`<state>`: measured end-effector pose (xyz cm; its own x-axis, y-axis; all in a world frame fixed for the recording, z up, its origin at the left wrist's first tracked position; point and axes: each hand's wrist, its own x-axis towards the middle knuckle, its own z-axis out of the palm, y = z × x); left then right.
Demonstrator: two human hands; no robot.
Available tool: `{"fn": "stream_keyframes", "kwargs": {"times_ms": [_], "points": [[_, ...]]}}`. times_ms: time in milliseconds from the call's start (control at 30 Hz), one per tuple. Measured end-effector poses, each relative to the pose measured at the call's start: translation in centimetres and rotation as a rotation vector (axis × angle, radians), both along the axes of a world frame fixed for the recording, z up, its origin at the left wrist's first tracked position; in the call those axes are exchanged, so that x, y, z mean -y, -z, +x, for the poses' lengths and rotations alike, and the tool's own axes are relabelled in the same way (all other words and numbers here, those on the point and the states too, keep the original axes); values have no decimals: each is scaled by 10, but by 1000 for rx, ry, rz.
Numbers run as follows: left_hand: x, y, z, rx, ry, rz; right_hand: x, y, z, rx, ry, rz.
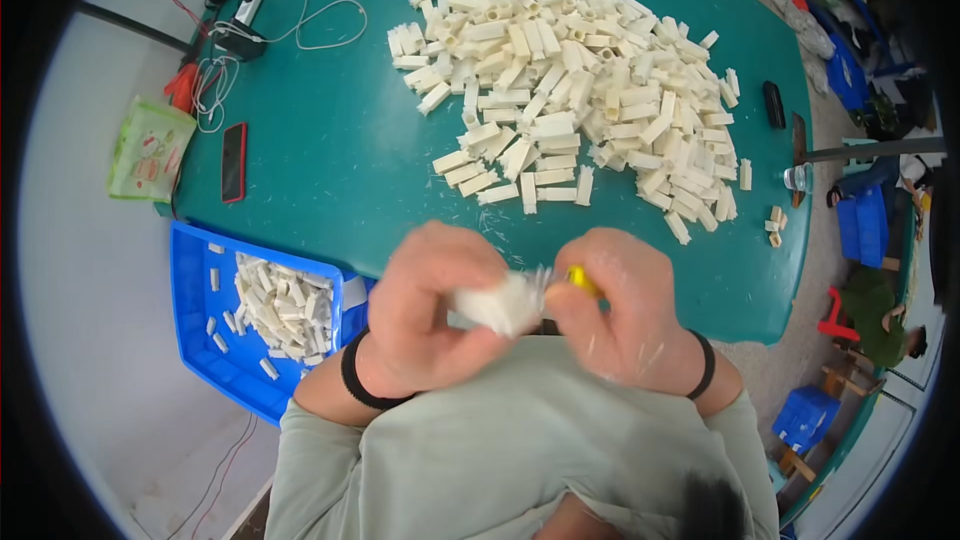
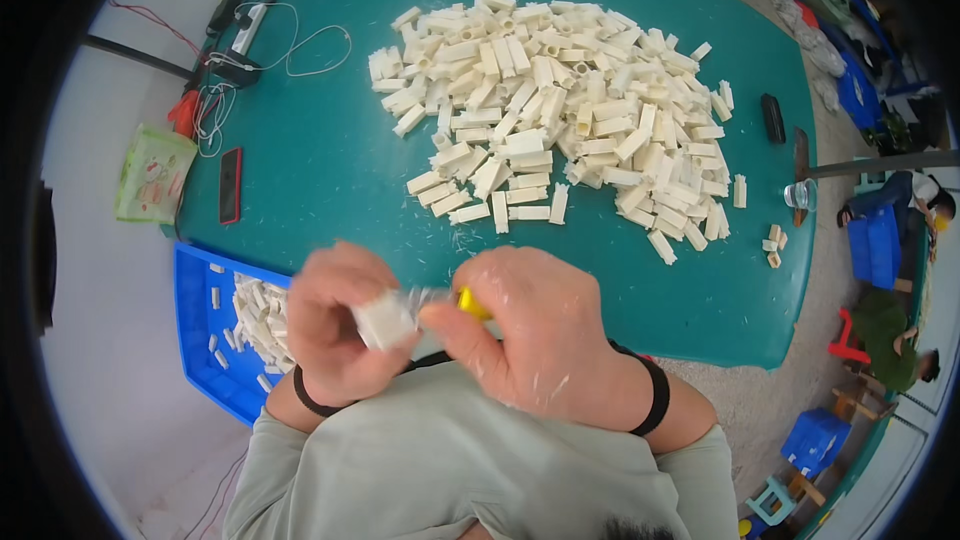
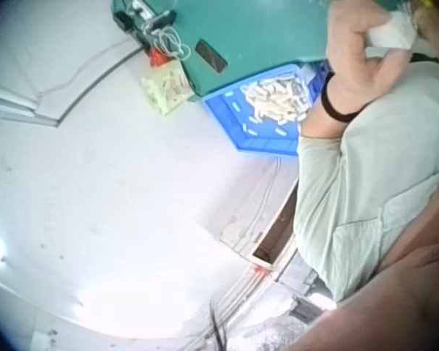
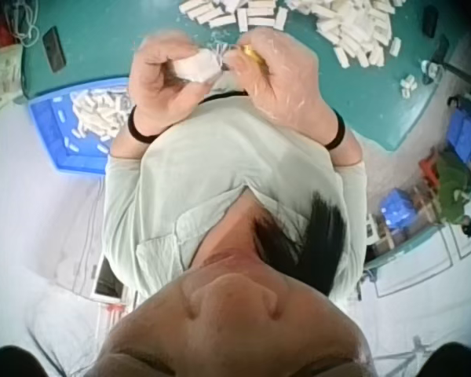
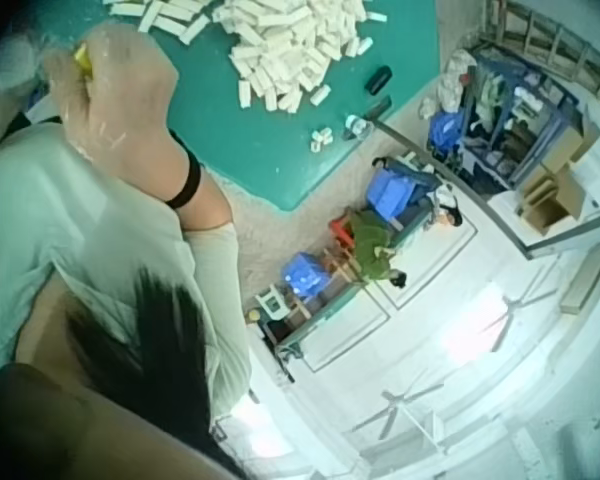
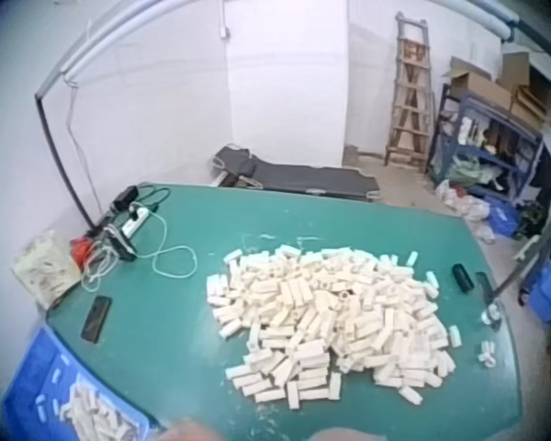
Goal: The person uses a yellow utility knife to trim and shape small white plastic pieces. They pick up each piece from a large pile on a green table, shave off edges, and place the finished pieces into a blue bin.
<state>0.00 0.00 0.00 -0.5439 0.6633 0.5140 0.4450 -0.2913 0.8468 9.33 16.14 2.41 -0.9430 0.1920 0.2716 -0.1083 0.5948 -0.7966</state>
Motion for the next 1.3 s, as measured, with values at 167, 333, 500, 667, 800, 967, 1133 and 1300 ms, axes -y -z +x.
{"fn": "stream_keyframes", "kwargs": {"times_ms": [167, 333, 500, 667, 800, 967, 1133, 1300], "points": [[-5, -9, 0, -4, 66, -65, 0, 4, 3, 11, 61, -92], [3, -10, -10, 46, 76, -143, -3, -3, 7, 81, 11, -216], [6, -5, -4, 250, 115, 34, 1, -3, 8, 66, -58, -210], [7, 2, 0, 336, 136, 112, 2, -7, 7, 50, -131, -169], [11, -6, -17, 10, 165, -157, 2, -1, 7, -42, -143, -148], [9, -5, -5, 283, 209, 9, 3, -1, 7, -72, -149, -142], [7, -1, -8, 335, 307, 85, 4, 2, 6, -108, -150, -124], [9, -2, -9, 276, 304, 35, 2, 2, 5, -97, -173, -79]]}}
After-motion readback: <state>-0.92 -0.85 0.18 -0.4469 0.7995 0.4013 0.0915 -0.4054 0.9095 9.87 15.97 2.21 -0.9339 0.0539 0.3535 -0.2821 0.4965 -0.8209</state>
